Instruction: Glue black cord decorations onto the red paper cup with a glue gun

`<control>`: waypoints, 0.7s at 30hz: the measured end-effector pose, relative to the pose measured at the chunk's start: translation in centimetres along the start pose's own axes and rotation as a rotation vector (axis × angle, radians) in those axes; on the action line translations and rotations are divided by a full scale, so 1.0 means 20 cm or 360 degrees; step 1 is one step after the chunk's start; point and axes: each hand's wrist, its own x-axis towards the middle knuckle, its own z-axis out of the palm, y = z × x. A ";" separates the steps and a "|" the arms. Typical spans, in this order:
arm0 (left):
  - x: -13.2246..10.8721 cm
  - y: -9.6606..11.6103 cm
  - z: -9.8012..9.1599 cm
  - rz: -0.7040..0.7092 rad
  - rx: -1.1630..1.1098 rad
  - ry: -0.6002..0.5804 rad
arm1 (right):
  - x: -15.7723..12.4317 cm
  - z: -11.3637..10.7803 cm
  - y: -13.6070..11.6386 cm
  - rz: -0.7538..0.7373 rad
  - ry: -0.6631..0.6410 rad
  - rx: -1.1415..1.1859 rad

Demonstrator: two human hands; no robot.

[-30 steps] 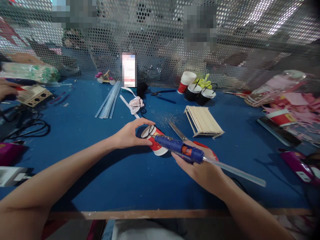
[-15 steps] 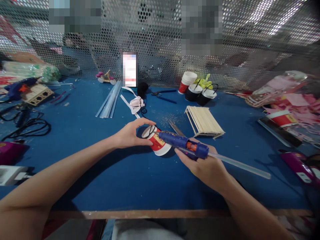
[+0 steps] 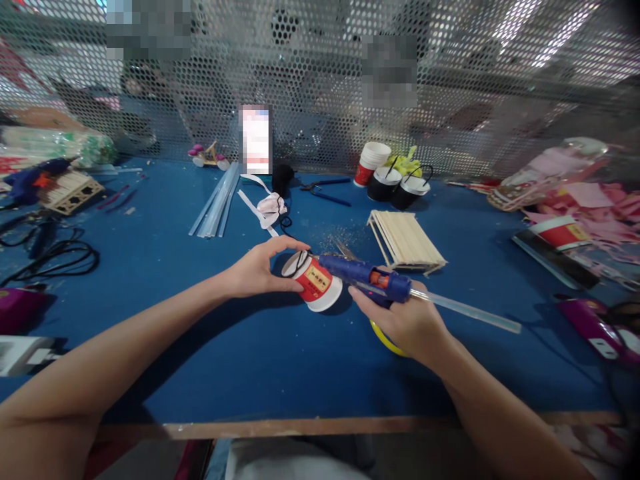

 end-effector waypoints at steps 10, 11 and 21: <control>0.00 -0.01 0.00 -0.0062 0.0088 0.0023 | -0.05 0.02 0.00 -0.0028 0.0003 -0.0107; 0.00 -0.01 0.00 -0.0068 0.0093 0.0025 | -0.06 0.03 0.00 -0.0037 -0.0006 -0.0111; 0.00 0.01 0.00 -0.0089 0.0057 0.0035 | -0.08 0.05 0.02 0.0002 -0.0091 -0.0013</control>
